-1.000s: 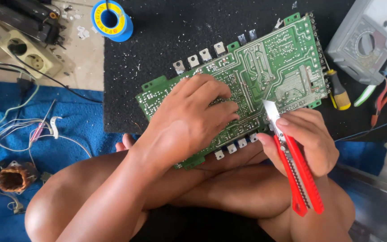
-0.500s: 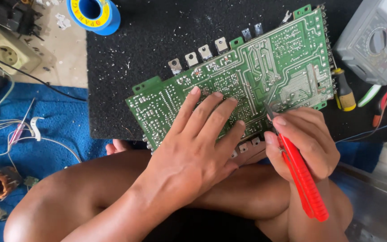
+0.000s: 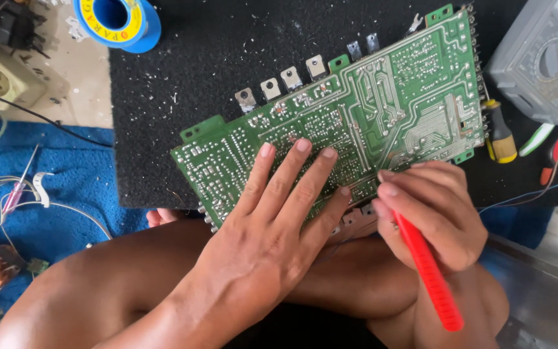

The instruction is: Repairing a circuit board by testing with a multimeter, scraping traces with a knife, and soldering components

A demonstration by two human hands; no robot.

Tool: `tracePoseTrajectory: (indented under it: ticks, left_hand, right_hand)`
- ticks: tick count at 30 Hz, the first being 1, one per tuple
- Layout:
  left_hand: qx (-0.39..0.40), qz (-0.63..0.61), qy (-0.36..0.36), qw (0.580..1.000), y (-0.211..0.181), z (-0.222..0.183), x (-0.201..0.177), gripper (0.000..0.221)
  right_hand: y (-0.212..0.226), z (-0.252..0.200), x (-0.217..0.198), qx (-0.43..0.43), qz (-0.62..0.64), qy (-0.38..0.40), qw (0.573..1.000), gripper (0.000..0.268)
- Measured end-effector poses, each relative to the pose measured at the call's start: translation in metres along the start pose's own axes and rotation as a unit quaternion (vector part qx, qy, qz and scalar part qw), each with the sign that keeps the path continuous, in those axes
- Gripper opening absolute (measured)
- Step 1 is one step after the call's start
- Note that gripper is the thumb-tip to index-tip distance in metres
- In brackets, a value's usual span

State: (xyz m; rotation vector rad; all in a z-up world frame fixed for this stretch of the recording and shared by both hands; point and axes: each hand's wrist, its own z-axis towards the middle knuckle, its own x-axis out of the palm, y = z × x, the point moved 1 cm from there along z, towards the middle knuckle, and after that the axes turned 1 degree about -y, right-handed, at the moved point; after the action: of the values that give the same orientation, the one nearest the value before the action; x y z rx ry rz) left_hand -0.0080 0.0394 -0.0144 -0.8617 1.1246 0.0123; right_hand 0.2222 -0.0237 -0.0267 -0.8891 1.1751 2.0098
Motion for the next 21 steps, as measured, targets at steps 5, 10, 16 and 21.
tracePoseTrajectory:
  ticks: [5, 10, 16, 21]
  left_hand:
    - [-0.070, -0.075, -0.108, 0.989, 0.003, -0.001, -0.043, 0.048]
    - [-0.253, 0.064, -0.069, 0.963, 0.030, -0.034, -0.075, 0.059]
    - [-0.270, -0.097, -0.061, 0.956, 0.038, -0.046, -0.066, 0.057]
    - [-0.304, -0.201, -0.137, 0.921, 0.045, -0.046, -0.069, 0.052]
  right_hand:
    - [-0.034, -0.016, -0.020, 0.070, -0.007, -0.133, 0.989, 0.026]
    - [-0.053, -0.022, -0.027, 0.133, 0.061, -0.180, 0.973, 0.028]
    - [-0.039, -0.016, -0.021, 0.154, 0.128, -0.196, 0.960, 0.027]
    - [-0.025, -0.023, -0.026, 0.220, 0.266, -0.247, 0.905, 0.030]
